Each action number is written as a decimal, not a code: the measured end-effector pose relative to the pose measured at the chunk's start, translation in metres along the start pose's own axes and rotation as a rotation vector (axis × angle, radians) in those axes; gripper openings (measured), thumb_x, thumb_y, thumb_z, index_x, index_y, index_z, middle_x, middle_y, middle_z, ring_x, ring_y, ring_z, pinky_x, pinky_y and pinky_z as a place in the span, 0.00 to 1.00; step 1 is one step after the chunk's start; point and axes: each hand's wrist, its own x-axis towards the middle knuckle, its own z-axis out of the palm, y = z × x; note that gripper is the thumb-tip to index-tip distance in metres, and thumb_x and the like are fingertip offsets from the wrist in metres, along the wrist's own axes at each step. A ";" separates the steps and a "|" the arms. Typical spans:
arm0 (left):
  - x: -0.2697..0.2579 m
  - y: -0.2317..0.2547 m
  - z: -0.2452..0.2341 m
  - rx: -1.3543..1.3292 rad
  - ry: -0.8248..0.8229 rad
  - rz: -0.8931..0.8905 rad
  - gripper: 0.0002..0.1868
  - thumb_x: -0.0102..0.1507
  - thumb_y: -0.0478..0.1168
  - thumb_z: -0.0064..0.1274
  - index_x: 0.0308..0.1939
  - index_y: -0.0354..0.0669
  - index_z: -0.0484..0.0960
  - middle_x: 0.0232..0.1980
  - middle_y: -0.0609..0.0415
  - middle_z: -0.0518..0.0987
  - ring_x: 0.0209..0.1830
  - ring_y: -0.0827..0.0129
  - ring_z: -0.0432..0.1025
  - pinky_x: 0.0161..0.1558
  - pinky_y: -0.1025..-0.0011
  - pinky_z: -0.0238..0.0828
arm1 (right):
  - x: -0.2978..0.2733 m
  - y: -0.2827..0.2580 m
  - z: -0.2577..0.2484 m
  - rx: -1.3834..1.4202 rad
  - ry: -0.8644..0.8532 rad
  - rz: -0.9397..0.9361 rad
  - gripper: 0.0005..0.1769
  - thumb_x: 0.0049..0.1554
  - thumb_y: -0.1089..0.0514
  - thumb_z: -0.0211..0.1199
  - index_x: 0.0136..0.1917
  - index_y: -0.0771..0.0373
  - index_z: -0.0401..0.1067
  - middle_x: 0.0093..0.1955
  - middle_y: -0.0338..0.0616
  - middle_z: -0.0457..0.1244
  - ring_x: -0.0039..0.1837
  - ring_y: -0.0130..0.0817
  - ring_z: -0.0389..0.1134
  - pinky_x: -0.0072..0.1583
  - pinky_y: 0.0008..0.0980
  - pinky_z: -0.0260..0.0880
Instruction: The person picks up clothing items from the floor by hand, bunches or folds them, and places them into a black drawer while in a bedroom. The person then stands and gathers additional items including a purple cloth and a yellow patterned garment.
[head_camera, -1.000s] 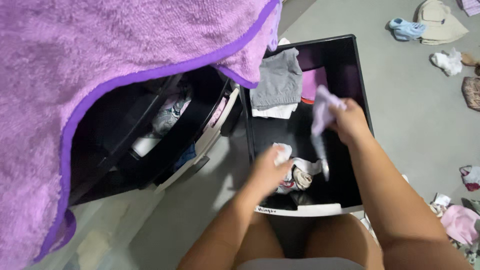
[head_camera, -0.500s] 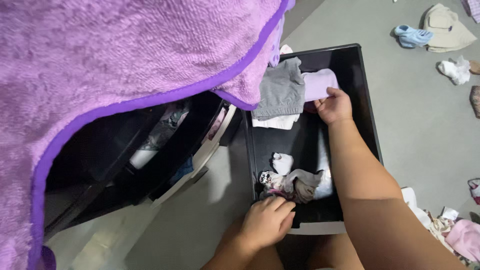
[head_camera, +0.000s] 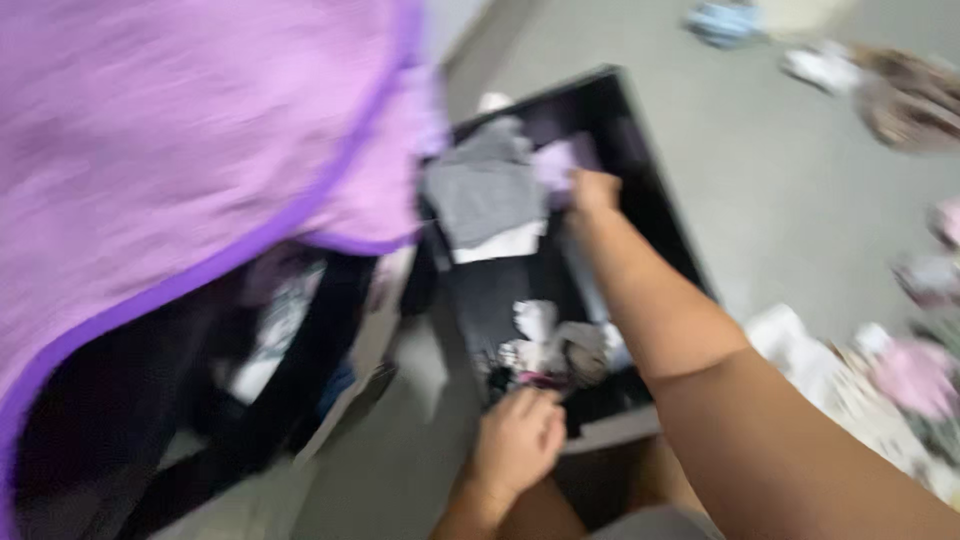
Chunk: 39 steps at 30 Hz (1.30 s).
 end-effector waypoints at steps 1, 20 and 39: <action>0.001 0.000 0.006 -0.017 -0.034 0.032 0.11 0.64 0.41 0.55 0.47 0.41 0.82 0.42 0.49 0.80 0.42 0.52 0.76 0.43 0.58 0.75 | -0.039 -0.024 -0.003 -0.103 -0.089 -0.048 0.17 0.54 0.62 0.66 0.55 0.68 0.65 0.47 0.49 0.64 0.48 0.38 0.68 0.47 0.42 0.68; 0.009 0.017 0.032 0.175 -0.006 -0.188 0.14 0.62 0.44 0.53 0.48 0.44 0.84 0.48 0.45 0.83 0.49 0.48 0.77 0.48 0.56 0.73 | -0.073 0.035 -0.610 -1.654 0.527 -0.448 0.30 0.43 0.51 0.72 0.60 0.56 0.73 0.63 0.59 0.65 0.62 0.62 0.66 0.58 0.58 0.68; 0.072 -0.012 0.072 -0.156 0.046 -0.135 0.30 0.63 0.53 0.61 0.63 0.37 0.78 0.62 0.37 0.78 0.65 0.48 0.70 0.65 0.59 0.66 | -0.319 -0.154 -0.317 -0.195 -0.802 -0.547 0.08 0.57 0.68 0.61 0.51 0.67 0.74 0.44 0.41 0.69 0.47 0.28 0.70 0.51 0.26 0.70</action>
